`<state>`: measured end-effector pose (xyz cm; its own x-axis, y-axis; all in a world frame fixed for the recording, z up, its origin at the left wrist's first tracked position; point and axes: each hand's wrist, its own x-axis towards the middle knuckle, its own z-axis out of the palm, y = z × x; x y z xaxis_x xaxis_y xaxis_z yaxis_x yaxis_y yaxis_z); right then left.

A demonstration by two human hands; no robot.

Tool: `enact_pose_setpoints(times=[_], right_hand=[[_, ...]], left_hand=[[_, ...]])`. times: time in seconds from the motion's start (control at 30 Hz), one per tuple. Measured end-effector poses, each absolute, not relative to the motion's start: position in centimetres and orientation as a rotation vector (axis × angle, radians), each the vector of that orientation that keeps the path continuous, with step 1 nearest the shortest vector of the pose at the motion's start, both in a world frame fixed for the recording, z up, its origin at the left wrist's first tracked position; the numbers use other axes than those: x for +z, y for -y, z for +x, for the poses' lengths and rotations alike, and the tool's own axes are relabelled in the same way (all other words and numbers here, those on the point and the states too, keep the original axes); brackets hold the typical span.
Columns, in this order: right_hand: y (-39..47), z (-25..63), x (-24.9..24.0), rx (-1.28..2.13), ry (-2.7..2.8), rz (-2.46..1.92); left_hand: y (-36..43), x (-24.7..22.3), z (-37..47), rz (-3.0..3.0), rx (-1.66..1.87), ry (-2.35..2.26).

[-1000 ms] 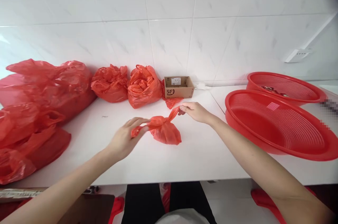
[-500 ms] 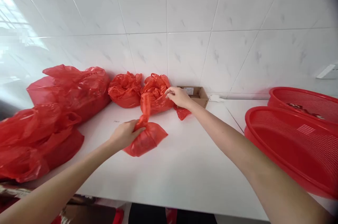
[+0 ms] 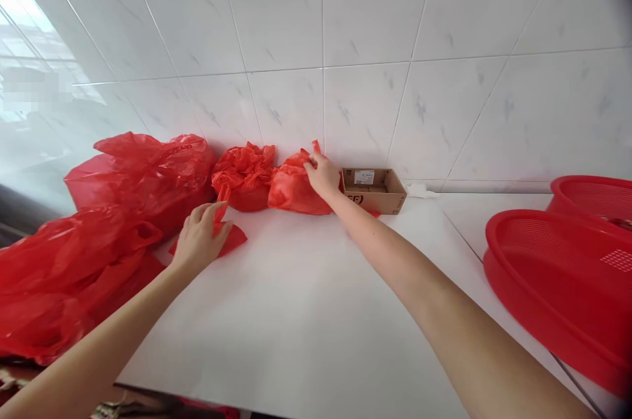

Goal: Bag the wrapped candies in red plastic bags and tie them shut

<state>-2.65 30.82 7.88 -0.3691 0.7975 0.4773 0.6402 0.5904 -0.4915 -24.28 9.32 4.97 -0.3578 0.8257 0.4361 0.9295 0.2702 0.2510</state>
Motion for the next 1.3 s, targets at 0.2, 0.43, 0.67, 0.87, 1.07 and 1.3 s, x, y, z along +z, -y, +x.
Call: enact_pose_setpoints(times=[0.2, 0.43, 0.67, 0.87, 1.07, 1.3], right_hand=[[-29.5, 0.2, 8.8, 0.579, 2.343, -0.873], [-27.8, 2.8, 6.2, 0.657, 2.272, -1.044], [-28.6, 3.9, 6.4, 0.574, 2.162, -0.988], [-28.6, 5.5, 12.1, 0.79, 1.441, -0.654], [-25.8, 11.5, 14.8, 0.984, 1.364, -0.579], [-20.8, 14.7, 7.5, 1.139, 1.333, -0.795]], left_hand=[[-14.5, 5.2, -15.4, -1.849, -1.146, 2.227], [-16.7, 0.7, -11.8, -1.815, -0.898, 2.397], [-15.5, 0.4, -10.1, -1.986, -0.642, 1.981], [-18.6, 0.0, -10.5, -2.097, -0.717, 1.941], [-19.8, 3.6, -10.6, -1.945, -1.241, 2.069], [-12.3, 6.8, -4.4, -2.476, -2.002, 2.029]])
